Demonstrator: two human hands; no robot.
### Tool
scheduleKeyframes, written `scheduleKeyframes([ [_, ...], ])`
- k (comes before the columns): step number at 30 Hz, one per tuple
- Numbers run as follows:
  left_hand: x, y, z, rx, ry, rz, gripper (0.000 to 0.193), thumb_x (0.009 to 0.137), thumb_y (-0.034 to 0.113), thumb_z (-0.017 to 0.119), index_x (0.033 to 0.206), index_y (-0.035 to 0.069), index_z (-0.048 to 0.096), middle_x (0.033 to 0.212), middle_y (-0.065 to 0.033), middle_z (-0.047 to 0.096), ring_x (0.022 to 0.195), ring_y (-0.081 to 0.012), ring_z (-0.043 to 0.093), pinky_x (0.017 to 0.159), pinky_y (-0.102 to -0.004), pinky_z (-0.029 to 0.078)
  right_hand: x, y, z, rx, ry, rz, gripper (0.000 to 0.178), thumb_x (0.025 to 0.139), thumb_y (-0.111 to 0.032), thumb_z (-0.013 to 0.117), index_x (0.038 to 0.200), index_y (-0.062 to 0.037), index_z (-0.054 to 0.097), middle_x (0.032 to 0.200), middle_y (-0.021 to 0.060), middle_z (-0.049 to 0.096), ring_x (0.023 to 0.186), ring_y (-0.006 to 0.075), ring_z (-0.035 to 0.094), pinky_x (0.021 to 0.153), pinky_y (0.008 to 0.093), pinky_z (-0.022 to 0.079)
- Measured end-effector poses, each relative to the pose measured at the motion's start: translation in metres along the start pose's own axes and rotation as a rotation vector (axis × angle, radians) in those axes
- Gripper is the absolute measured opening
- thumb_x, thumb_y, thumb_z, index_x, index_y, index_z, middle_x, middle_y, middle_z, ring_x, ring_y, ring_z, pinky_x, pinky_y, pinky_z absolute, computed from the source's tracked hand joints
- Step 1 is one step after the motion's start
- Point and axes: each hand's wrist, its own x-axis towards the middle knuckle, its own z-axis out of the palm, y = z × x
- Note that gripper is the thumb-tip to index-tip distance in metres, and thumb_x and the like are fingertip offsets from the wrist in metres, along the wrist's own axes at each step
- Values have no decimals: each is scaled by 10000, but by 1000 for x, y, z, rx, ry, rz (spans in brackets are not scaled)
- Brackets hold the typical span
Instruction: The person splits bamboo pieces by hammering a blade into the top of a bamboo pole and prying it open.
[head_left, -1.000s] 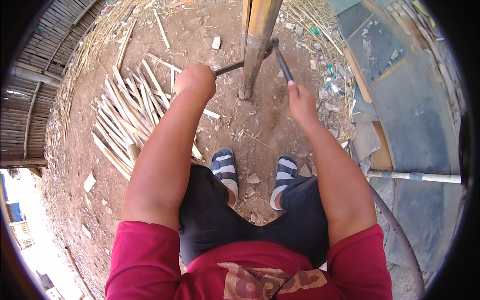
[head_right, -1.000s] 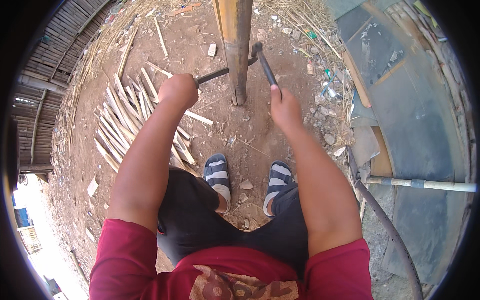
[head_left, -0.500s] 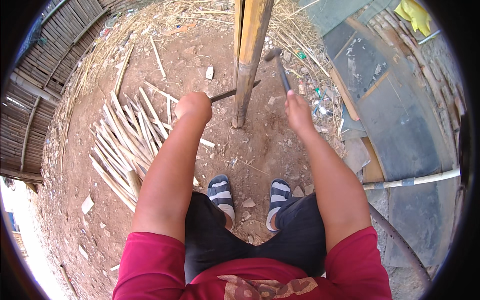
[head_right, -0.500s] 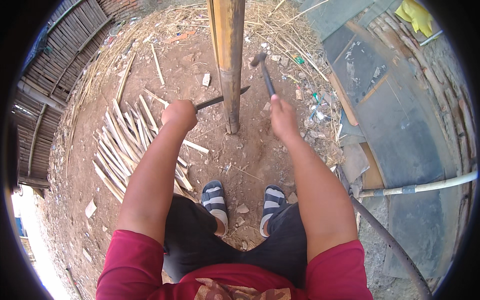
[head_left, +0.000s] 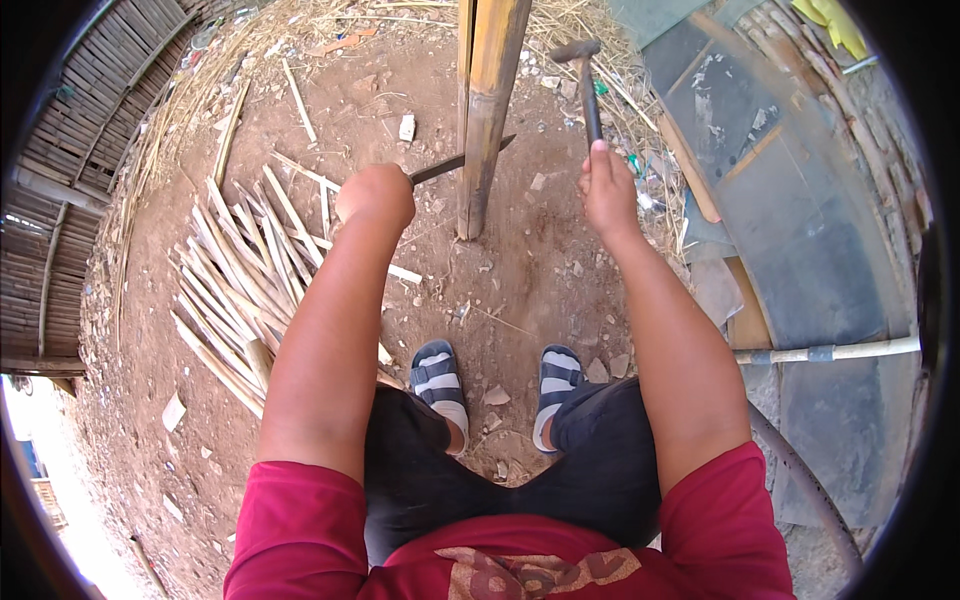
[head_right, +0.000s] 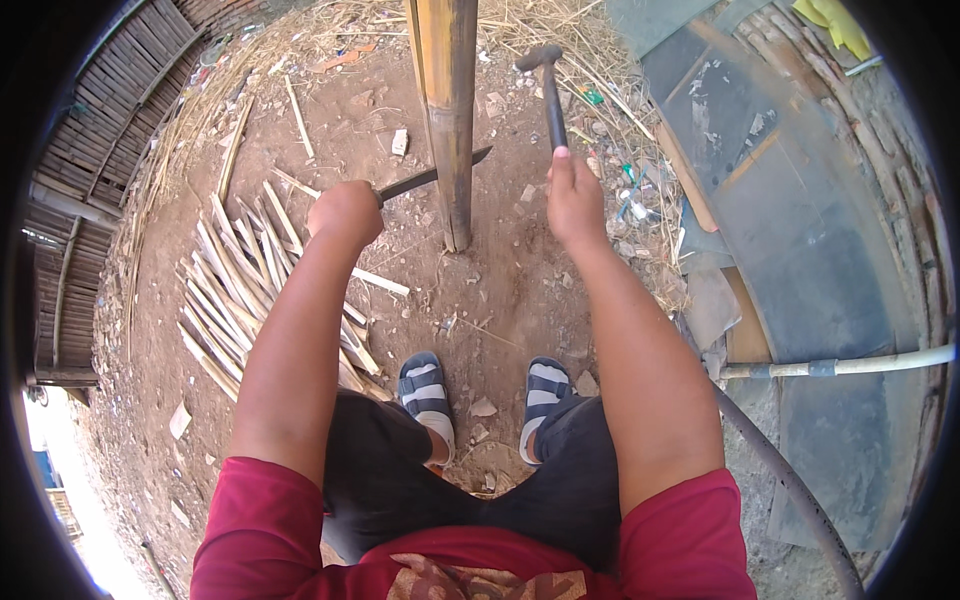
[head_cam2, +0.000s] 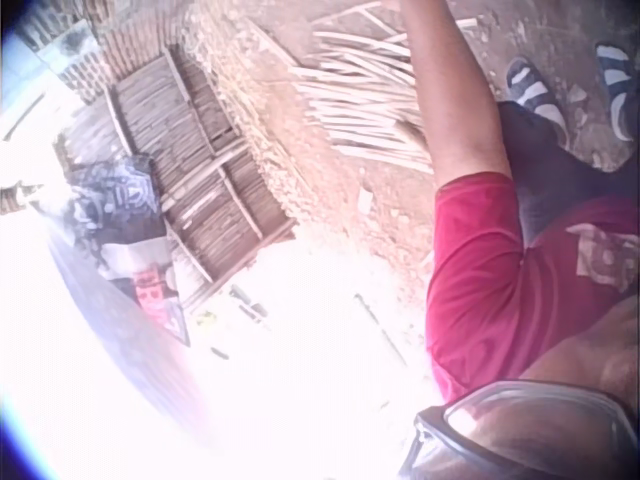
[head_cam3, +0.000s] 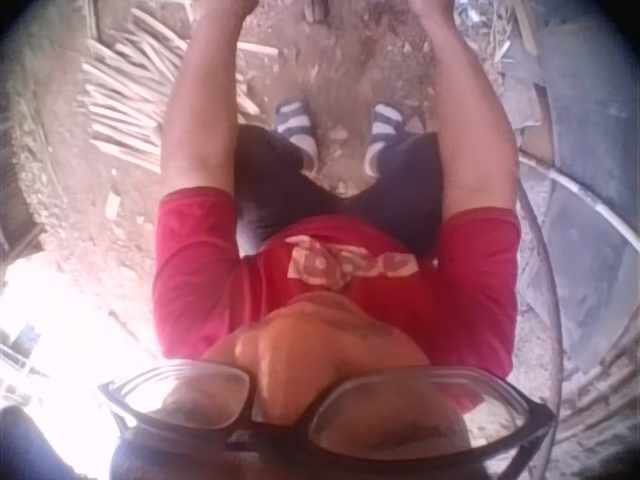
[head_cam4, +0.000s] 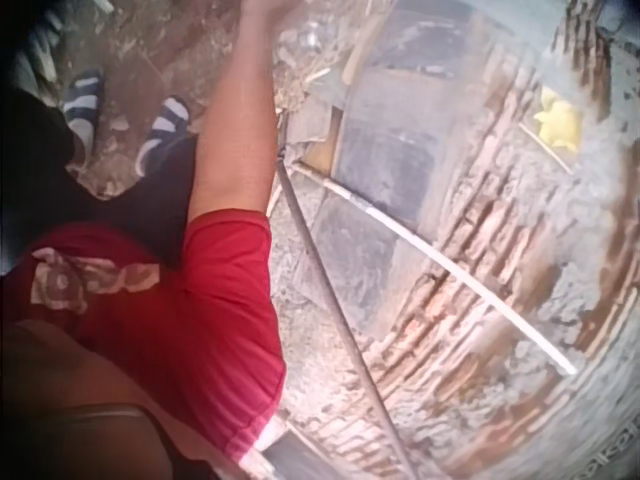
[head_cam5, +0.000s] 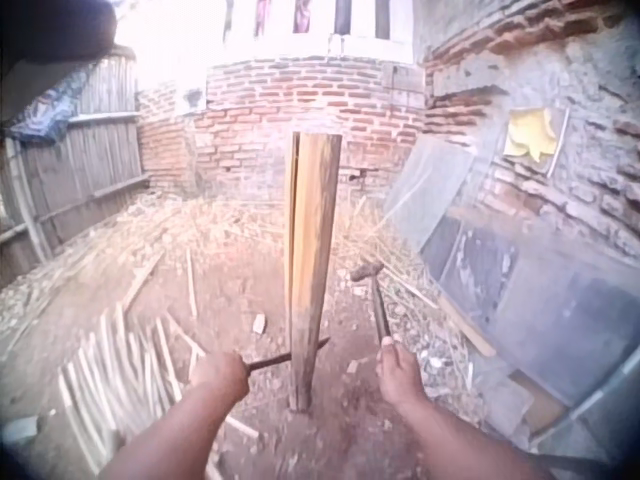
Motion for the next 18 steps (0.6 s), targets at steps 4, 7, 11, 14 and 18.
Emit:
scheduleKeyframes([
  [4, 6, 8, 7, -54, 10, 5, 263, 912, 149, 603, 1123, 83, 746, 1158, -162, 727, 1075, -342, 706, 907, -427, 572, -11, 52, 18, -245, -3, -130, 554, 1072, -444, 396, 827, 23, 568, 732, 131, 586, 682, 270, 597, 658, 440, 478],
  [7, 7, 6, 12, -44, 20, 14, 268, 912, 146, 604, 1132, 87, 745, 1162, -160, 726, 1084, -345, 702, 906, -427, 573, -17, 64, 36, -237, -24, 123, 554, 1062, -470, 417, 836, 3, 594, 716, 115, 590, 668, 255, 604, 661, 425, 487],
  [11, 10, -1, 15, -36, -7, 9, 273, 909, 148, 608, 1139, 91, 742, 1164, -160, 725, 1080, -339, 704, 904, -425, 573, 8, -13, -5, 111, -4, 76, 487, 1077, -471, 387, 858, -73, 562, 658, -1, 519, 578, 138, 520, 554, 349, 434],
  [14, 13, 0, 11, -32, -19, 11, 276, 906, 149, 610, 1144, 98, 741, 1165, -159, 725, 1080, -333, 704, 904, -426, 572, 12, -17, -8, 156, 24, -52, 466, 1085, -446, 375, 851, -77, 539, 630, -19, 479, 544, 125, 484, 520, 341, 411],
  [18, 15, 1, 12, -29, -3, 9, 280, 903, 152, 616, 1150, 108, 740, 1162, -153, 727, 1084, -330, 703, 897, -429, 572, -20, 58, 34, -497, -75, -237, 462, 1077, -466, 385, 889, -76, 545, 641, 14, 493, 619, 146, 522, 607, 367, 452],
])
